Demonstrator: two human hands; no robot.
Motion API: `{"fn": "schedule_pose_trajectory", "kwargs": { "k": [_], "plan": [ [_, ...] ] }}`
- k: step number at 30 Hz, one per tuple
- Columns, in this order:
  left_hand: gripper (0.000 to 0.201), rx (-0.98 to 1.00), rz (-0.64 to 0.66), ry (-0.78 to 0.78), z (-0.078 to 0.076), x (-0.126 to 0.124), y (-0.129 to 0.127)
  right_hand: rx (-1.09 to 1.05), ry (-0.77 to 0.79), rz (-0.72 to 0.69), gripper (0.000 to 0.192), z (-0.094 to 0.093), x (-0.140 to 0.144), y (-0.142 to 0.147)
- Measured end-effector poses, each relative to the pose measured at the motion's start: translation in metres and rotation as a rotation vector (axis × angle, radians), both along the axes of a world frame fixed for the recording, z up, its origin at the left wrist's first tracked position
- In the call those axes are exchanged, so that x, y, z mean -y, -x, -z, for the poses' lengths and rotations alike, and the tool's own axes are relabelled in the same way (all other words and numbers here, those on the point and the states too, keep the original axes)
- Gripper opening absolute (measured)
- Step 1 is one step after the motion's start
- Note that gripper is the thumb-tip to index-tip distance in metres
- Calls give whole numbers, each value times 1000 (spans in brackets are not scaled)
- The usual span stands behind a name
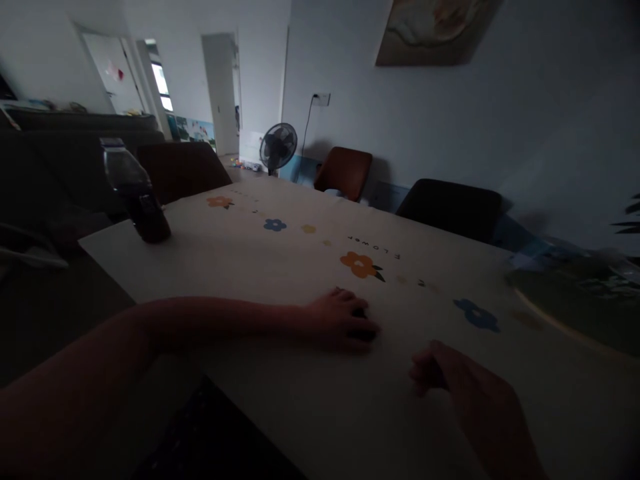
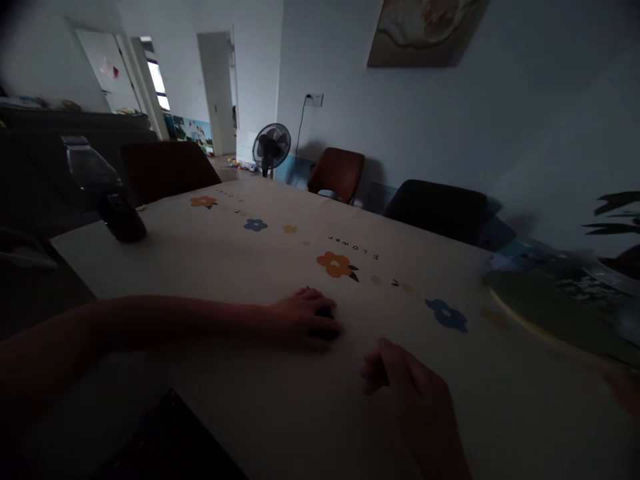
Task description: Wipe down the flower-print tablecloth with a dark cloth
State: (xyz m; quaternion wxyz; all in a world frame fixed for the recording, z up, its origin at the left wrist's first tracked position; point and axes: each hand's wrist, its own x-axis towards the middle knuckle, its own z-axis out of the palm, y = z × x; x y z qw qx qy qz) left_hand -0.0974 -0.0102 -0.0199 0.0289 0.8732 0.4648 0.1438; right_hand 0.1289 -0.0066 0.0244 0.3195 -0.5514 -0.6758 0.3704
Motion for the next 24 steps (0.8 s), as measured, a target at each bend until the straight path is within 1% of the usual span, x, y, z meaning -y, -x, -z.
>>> {"fn": "schedule_pose_trajectory", "kwargs": {
  "k": [3, 5, 7, 9, 10, 12, 13, 15, 17, 19, 21, 24],
  "plan": [
    [46, -22, 97, 0, 0, -25, -44, 19, -69, 45, 48, -3, 1, -8],
    [45, -41, 120, 20, -1, -43, -67, 22, -99, 66, 47, -6, 2, -13],
    [46, -48, 124, 43, 0, -60, -84, 8, -119, 90, 47, -9, 3, -16],
    [44, -42, 96, 59, 0, -76, -93, -9, -138, 129, 47, -11, 2, -18],
    [43, -34, 60, 62, 1, -85, -92, -17, -140, 146, 47, -11, 2, -18],
    [40, -18, -45, 70, 2, -101, -81, -40, -127, 169, 47, -10, 0, -19],
    [40, -14, -109, 78, 2, -109, -70, -59, -124, 178, 46, -10, -1, -20],
    [43, -17, -236, 99, 2, -124, -35, -90, -119, 179, 46, -9, -2, -21],
    [44, -27, -369, 117, 0, -136, 13, -91, -125, 168, 45, -7, -3, -22],
    [44, -44, -504, 134, -3, -142, 69, -76, -128, 157, 46, -5, -3, -22],
    [49, -52, -686, 146, -8, -138, 128, -61, -133, 167, 47, -3, -5, -21],
    [54, -74, -939, 158, -17, -114, 211, -47, -133, 183, 46, 1, -8, -19]
  ]
}}
